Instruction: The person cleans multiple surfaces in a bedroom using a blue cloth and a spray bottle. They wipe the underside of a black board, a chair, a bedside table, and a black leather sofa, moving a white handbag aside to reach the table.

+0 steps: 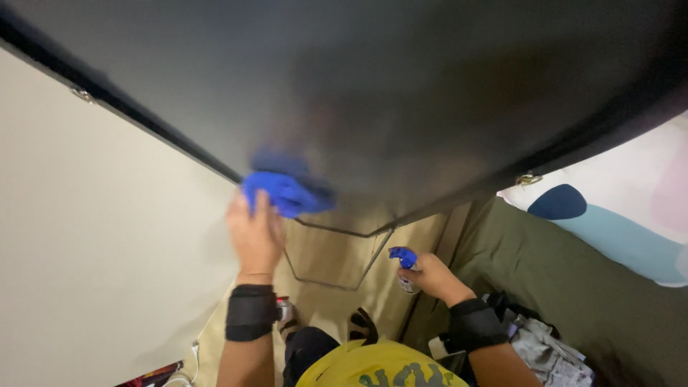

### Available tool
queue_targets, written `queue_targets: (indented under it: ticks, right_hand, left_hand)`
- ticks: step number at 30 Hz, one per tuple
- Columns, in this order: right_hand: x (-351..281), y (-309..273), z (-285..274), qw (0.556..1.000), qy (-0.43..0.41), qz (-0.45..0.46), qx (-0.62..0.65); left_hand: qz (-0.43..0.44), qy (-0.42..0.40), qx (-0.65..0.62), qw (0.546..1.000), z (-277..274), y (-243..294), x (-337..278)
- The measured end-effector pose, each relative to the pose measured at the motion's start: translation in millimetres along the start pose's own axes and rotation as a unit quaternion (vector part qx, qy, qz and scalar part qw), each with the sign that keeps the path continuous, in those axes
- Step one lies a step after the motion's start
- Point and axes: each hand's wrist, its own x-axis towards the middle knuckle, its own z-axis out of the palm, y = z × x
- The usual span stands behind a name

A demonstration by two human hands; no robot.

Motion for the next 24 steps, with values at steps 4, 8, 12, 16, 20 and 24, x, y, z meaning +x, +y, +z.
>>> queue_targets:
  ticks: [4, 8, 12, 16, 20, 24]
  right_hand:
    - [-1, 1, -2, 0.999, 0.014, -0.005, 0.041]
    - [-4, 16, -1, 0.999, 0.026, -0.037, 0.018]
    - [-14, 0, -8, 0.998, 0.031, -0.034, 0.043]
    - [-18, 13, -9, 0.996, 0.050, -0.060, 0.047]
    - [-25, 24, -8, 0.992, 0.068, -0.074, 0.082]
    - [-16, 69, 5, 0.994, 0.058, -0.060, 0.075]
  left_hand:
    - [-0.046, 0.031, -0.017, 0.998, -9, -4, 5]
    - [0.057, 0.020, -0.063, 0.996, 23, 29, -4]
    - [0.198, -0.065, -0.051, 0.977, 49, 95, -20]
    - [0.254, -0.069, -0.150, 0.953, 34, 132, -10]
    - [0.298, -0.047, -0.190, 0.934, 21, 153, 10]
    - [0.333, 0.015, -0.189, 0.924, -23, 195, 47]
